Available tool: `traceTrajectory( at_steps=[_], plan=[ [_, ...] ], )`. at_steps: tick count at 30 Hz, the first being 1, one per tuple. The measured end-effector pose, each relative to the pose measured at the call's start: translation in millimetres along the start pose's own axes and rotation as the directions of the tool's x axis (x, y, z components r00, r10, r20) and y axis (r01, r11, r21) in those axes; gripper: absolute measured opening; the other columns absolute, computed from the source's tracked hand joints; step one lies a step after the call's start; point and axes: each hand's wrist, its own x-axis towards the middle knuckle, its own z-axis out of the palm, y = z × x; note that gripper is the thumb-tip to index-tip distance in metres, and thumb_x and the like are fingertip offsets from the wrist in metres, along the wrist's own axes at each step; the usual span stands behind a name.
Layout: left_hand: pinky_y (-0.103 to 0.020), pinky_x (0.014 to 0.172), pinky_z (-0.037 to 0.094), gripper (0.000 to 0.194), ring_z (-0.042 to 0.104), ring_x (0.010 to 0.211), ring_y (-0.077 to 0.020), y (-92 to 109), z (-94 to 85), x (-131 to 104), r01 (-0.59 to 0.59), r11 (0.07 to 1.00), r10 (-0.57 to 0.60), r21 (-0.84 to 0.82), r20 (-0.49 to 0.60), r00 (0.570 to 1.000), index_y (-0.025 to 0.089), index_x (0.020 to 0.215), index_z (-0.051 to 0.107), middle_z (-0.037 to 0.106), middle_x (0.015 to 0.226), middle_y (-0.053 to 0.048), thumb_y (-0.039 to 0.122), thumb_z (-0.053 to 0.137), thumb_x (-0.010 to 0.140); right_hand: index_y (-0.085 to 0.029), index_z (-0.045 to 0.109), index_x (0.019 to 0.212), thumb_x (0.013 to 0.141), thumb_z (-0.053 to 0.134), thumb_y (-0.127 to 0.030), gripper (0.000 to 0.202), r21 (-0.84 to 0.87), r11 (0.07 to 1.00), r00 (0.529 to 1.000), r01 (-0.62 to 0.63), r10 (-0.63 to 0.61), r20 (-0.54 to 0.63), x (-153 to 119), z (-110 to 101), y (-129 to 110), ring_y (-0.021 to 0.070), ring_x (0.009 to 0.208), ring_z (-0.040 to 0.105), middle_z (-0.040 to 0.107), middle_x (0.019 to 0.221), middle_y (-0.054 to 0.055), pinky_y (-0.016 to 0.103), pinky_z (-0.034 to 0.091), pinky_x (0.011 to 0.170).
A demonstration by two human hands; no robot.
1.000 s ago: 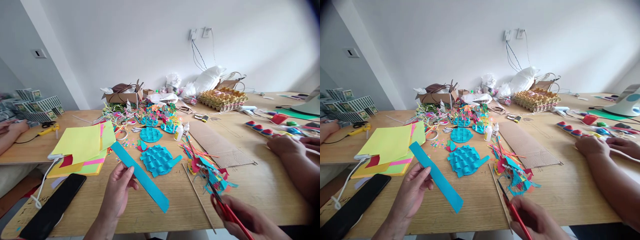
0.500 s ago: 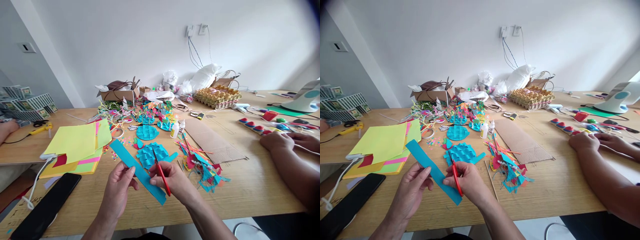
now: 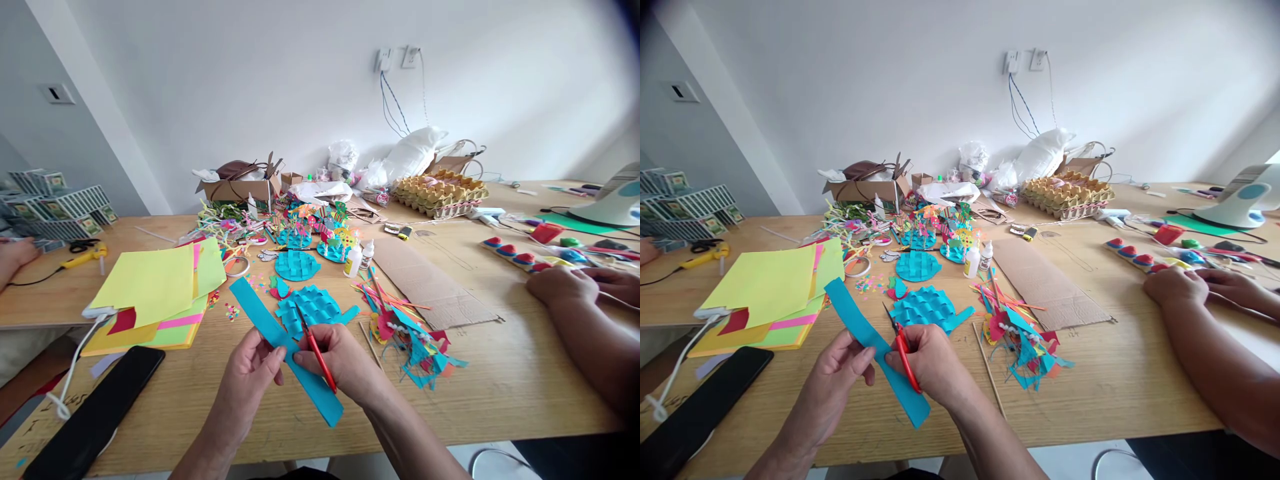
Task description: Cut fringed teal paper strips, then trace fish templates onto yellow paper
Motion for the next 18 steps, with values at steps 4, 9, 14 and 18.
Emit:
traceTrajectory(
  at_steps=[4,9,14,18],
  plan=[
    [-0.019,0.044,0.042,0.013,0.048,0.049,-0.0090,-5,-1.0,-1,0.006,0.999,-0.006,0.033,-0.011,1.000,0.016,0.078,0.062,0.060,0.064,0.001,0.025,0.064,0.070,-0.017,0.045,0.055,0.063,0.055,-0.019,0.013,-0.029,0.999,0.999,0.043,-0.043,-0.002,5,4,-1,0.0054,0.043,0.030,0.037,0.048,-0.008,0.017,0.023,0.038],
    [-0.018,0.042,0.043,0.011,0.048,0.046,-0.0069,-10,-10.5,0,-0.024,1.000,0.024,-0.009,-0.023,0.999,0.017,0.079,0.062,0.061,0.069,0.002,0.024,0.065,0.071,-0.017,0.046,0.057,0.066,0.057,-0.022,0.015,-0.196,0.974,0.989,0.115,-0.131,-0.071,0,3,0,0.0075,0.049,0.034,0.037,0.052,-0.007,0.018,0.025,0.043],
    [-0.017,0.041,0.047,0.014,0.052,0.050,-0.0078,0,-20.2,3,-0.097,0.985,0.075,-0.145,-0.149,0.986,0.019,0.076,0.063,0.059,0.071,0.003,0.024,0.072,0.066,-0.019,0.041,0.062,0.070,0.059,-0.026,0.020,-0.435,0.888,0.953,0.150,-0.247,-0.176,-25,-15,1,0.0086,0.051,0.033,0.037,0.055,-0.007,0.020,0.025,0.046],
    [-0.017,0.045,0.051,0.013,0.062,0.065,-0.0135,5,-21.3,5,-0.138,0.973,0.114,-0.187,-0.133,0.985,0.020,0.075,0.063,0.059,0.078,0.002,0.022,0.072,0.065,-0.019,0.045,0.067,0.068,0.062,-0.027,0.019,-0.456,0.869,0.927,0.193,-0.314,-0.205,-39,-25,5,0.0101,0.055,0.039,0.044,0.061,-0.004,0.020,0.031,0.049]
  ],
)
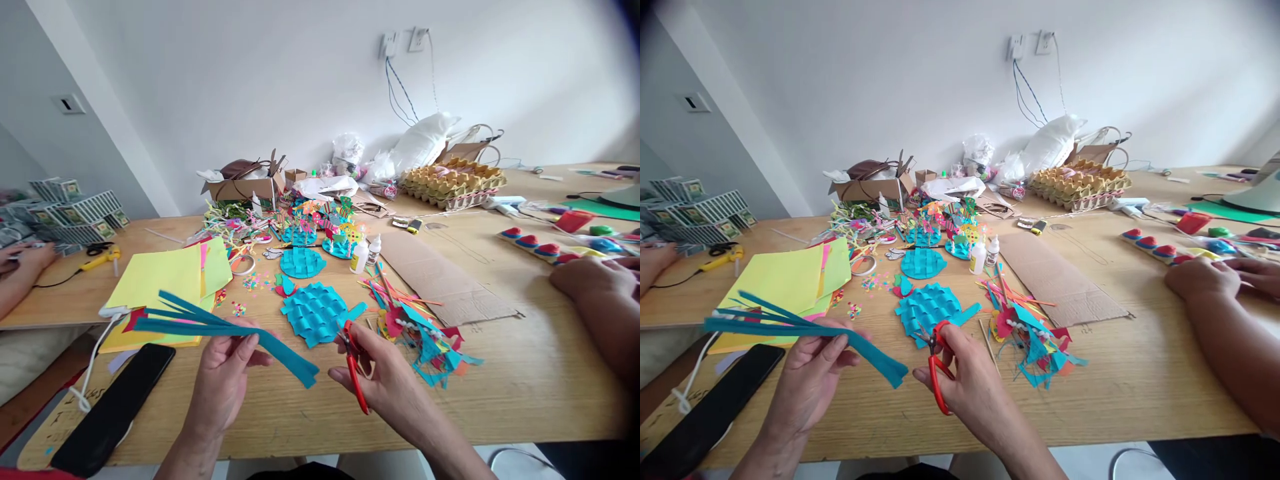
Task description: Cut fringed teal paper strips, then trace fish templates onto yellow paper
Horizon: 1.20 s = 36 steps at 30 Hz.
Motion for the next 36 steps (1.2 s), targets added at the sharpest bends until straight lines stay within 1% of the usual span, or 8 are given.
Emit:
traceTrajectory(
  at_steps=[4,8,12,15,20,27,31,36],
  plan=[
    [-0.017,0.049,0.053,0.010,0.063,0.067,-0.0135,-4,4.5,-2,0.003,1.000,-0.002,-0.025,0.036,0.999,0.020,0.073,0.064,0.059,0.079,0.003,0.021,0.071,0.067,-0.018,0.053,0.072,0.066,0.065,-0.028,0.017,0.084,0.996,1.000,-0.003,0.006,-0.030,-1,7,0,0.0102,0.054,0.039,0.042,0.058,-0.005,0.020,0.031,0.050],
    [-0.018,0.050,0.054,0.015,0.063,0.065,-0.0132,-8,9.0,-3,0.039,0.998,-0.039,-0.039,-0.012,0.999,0.020,0.074,0.066,0.061,0.077,0.003,0.023,0.074,0.063,-0.017,0.052,0.065,0.063,0.064,-0.022,0.013,0.141,0.988,0.998,-0.060,0.057,0.022,3,21,-3,0.0085,0.051,0.034,0.039,0.055,-0.006,0.019,0.026,0.046],
    [-0.019,0.052,0.056,0.019,0.062,0.065,-0.0119,-8,10.2,-4,0.061,0.996,-0.065,-0.066,-0.056,0.996,0.020,0.074,0.066,0.063,0.076,0.003,0.022,0.077,0.059,-0.017,0.044,0.056,0.068,0.054,-0.018,0.016,0.106,0.990,0.995,-0.088,0.082,0.063,5,29,-2,0.0075,0.048,0.031,0.036,0.051,-0.006,0.019,0.023,0.044],
    [-0.021,0.053,0.056,0.021,0.062,0.065,-0.0122,-7,8.6,-5,0.089,0.992,-0.095,-0.086,-0.063,0.994,0.020,0.074,0.066,0.064,0.077,0.002,0.022,0.078,0.057,-0.017,0.042,0.055,0.070,0.051,-0.017,0.018,0.051,0.998,0.999,-0.034,0.032,0.042,7,31,-2,0.0074,0.048,0.032,0.036,0.051,-0.006,0.019,0.022,0.044],
    [-0.023,0.060,0.056,0.014,0.066,0.071,-0.0164,0,0.7,-6,0.102,0.991,-0.100,-0.090,0.032,0.995,0.019,0.073,0.064,0.063,0.078,0.001,0.021,0.074,0.064,-0.018,0.040,0.056,0.072,0.053,-0.021,0.021,-0.076,0.997,0.999,0.033,-0.032,0.023,5,21,-10,0.0081,0.048,0.037,0.041,0.052,-0.005,0.018,0.024,0.045],
    [-0.021,0.059,0.055,0.010,0.067,0.068,-0.0157,12,-18.1,4,-0.020,0.996,0.035,-0.090,0.166,0.985,0.021,0.070,0.062,0.058,0.070,0.004,0.020,0.072,0.068,-0.020,0.046,0.077,0.076,0.053,-0.034,0.016,-0.396,0.916,0.996,0.062,-0.032,0.080,-18,-5,1,0.0156,0.059,0.052,0.057,0.069,0.001,0.023,0.032,0.052],
    [-0.018,0.057,0.055,0.013,0.066,0.066,-0.0134,12,-21.0,8,-0.034,0.993,0.052,-0.112,0.155,0.987,0.021,0.071,0.061,0.058,0.071,0.004,0.021,0.073,0.067,-0.020,0.048,0.080,0.077,0.050,-0.031,0.012,-0.499,0.860,0.993,0.107,-0.064,0.104,-22,-11,8,0.0181,0.066,0.056,0.060,0.076,0.003,0.025,0.034,0.055],
    [-0.017,0.056,0.054,0.017,0.065,0.066,-0.0130,8,-16.5,7,0.027,0.991,-0.016,-0.131,0.084,0.996,0.019,0.068,0.059,0.057,0.070,0.004,0.021,0.075,0.063,-0.020,0.050,0.083,0.072,0.050,-0.022,0.011,-0.540,0.832,0.989,0.124,-0.061,0.133,-19,-12,0,0.0196,0.074,0.058,0.060,0.082,0.004,0.026,0.036,0.058]
  ],
)
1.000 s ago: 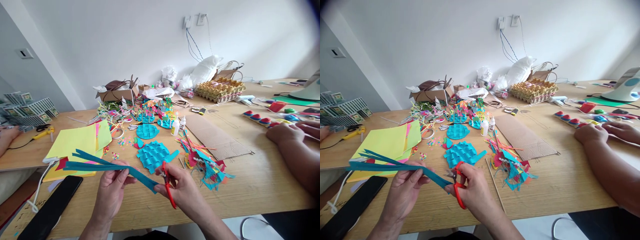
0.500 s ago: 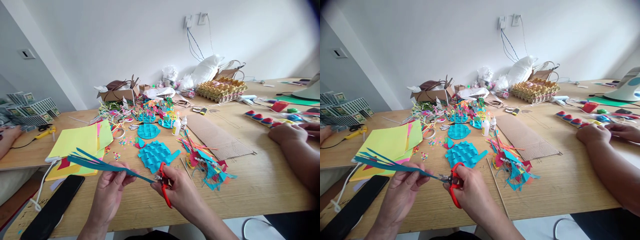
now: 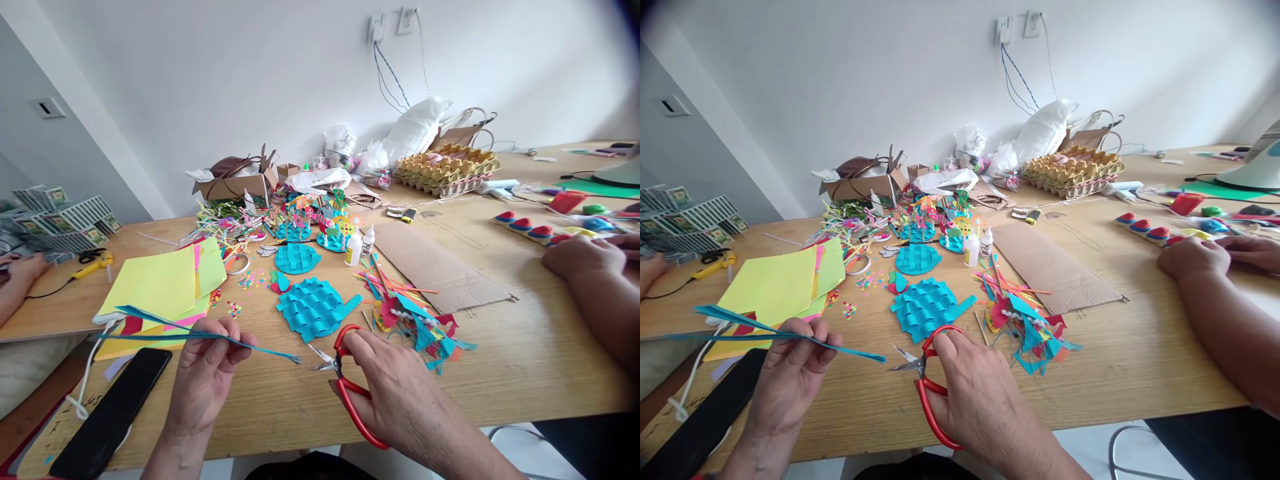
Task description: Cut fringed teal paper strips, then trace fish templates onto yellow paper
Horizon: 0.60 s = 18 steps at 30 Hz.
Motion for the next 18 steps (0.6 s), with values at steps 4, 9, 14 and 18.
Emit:
traceTrajectory(
  at_steps=[4,9,14,18],
  plan=[
    [-0.016,0.056,0.054,0.019,0.065,0.067,-0.0132,-0.6,2.7,-0.9,0.019,1.000,-0.019,-0.008,-0.038,0.999,0.019,0.068,0.059,0.058,0.070,0.004,0.022,0.077,0.061,-0.019,0.053,0.084,0.070,0.050,-0.019,0.014,-0.002,1.000,1.000,0.029,-0.029,0.003,3.3,-2.6,-5.3,0.0185,0.072,0.058,0.060,0.081,0.003,0.025,0.034,0.056],
    [-0.016,0.057,0.054,0.016,0.065,0.068,-0.0135,-0.7,3.9,-1.5,0.021,1.000,-0.021,-0.007,-0.033,0.999,0.019,0.068,0.061,0.059,0.071,0.004,0.021,0.076,0.063,-0.020,0.055,0.086,0.075,0.050,-0.024,0.013,-0.015,0.999,0.999,0.043,-0.043,0.033,6.1,-3.2,-6.7,0.0172,0.069,0.059,0.061,0.084,0.003,0.024,0.034,0.054],
    [-0.015,0.057,0.054,0.015,0.066,0.069,-0.0137,-1.8,3.4,-2.3,0.031,0.999,-0.032,-0.024,-0.024,0.999,0.020,0.070,0.061,0.060,0.071,0.004,0.020,0.075,0.064,-0.020,0.055,0.089,0.078,0.048,-0.029,0.016,-0.049,0.996,0.997,0.070,-0.068,0.030,7.8,-4.3,-5.6,0.0182,0.075,0.058,0.061,0.085,0.004,0.025,0.036,0.058],
    [-0.016,0.057,0.054,0.016,0.066,0.069,-0.0140,-2.3,3.0,-2.6,0.042,0.999,-0.043,-0.029,-0.031,0.999,0.020,0.069,0.062,0.061,0.071,0.003,0.020,0.076,0.062,-0.020,0.057,0.087,0.079,0.049,-0.029,0.015,-0.067,0.993,0.996,0.094,-0.092,0.020,9.3,-3.4,-4.8,0.0179,0.075,0.058,0.062,0.083,0.003,0.025,0.036,0.059]
  ],
)
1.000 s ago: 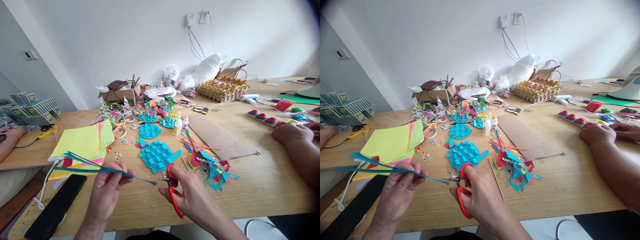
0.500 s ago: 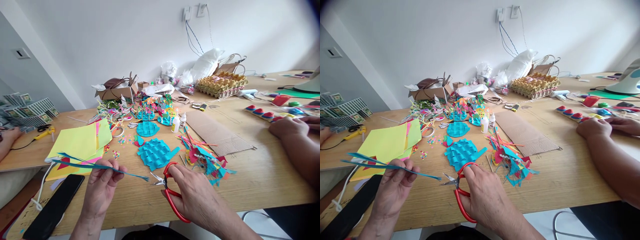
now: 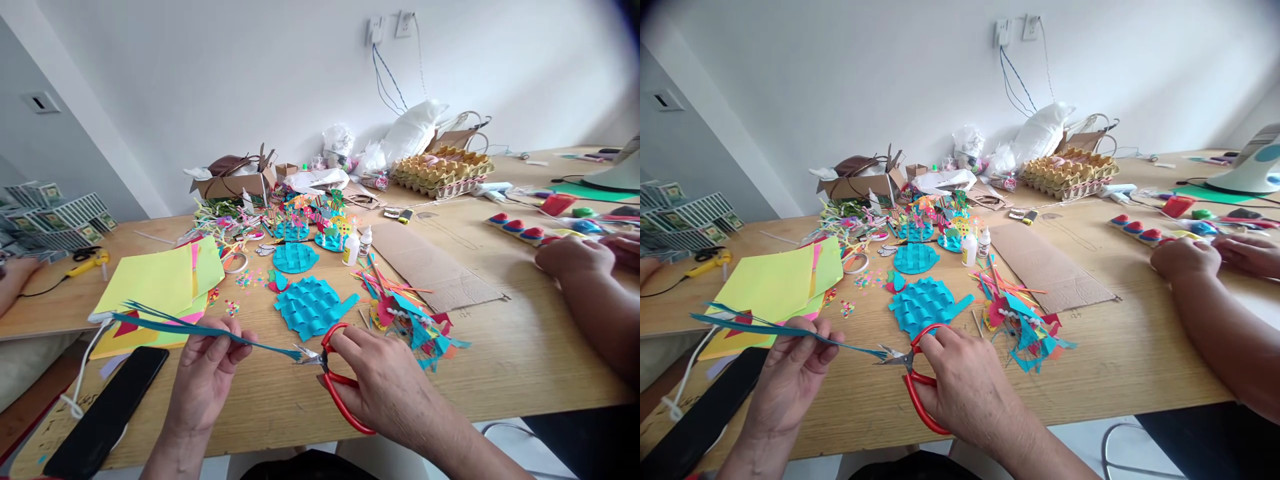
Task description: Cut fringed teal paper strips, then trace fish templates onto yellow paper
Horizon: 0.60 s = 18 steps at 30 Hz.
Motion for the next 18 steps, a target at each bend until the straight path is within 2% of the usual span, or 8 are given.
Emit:
traceTrajectory(
  at_steps=[13,18],
  plan=[
    [-0.017,0.055,0.055,0.018,0.066,0.066,-0.0148,-0.5,-0.2,0.0,0.008,1.000,-0.008,-0.006,-0.044,0.999,0.019,0.068,0.063,0.061,0.069,0.003,0.020,0.078,0.058,-0.019,0.059,0.081,0.075,0.051,-0.024,0.011,-0.018,0.999,0.999,0.037,-0.038,-0.014,1.5,1.3,-0.6,0.0159,0.067,0.057,0.064,0.077,0.003,0.024,0.033,0.055],
    [-0.017,0.056,0.055,0.016,0.066,0.067,-0.0142,-1.8,-1.0,0.7,0.000,1.000,0.000,-0.005,-0.022,1.000,0.019,0.069,0.063,0.060,0.070,0.003,0.020,0.077,0.060,-0.019,0.058,0.080,0.074,0.051,-0.022,0.011,-0.023,0.999,0.998,0.047,-0.048,-0.029,1.4,2.8,-0.3,0.0160,0.067,0.058,0.064,0.076,0.002,0.024,0.032,0.055]
  ],
)
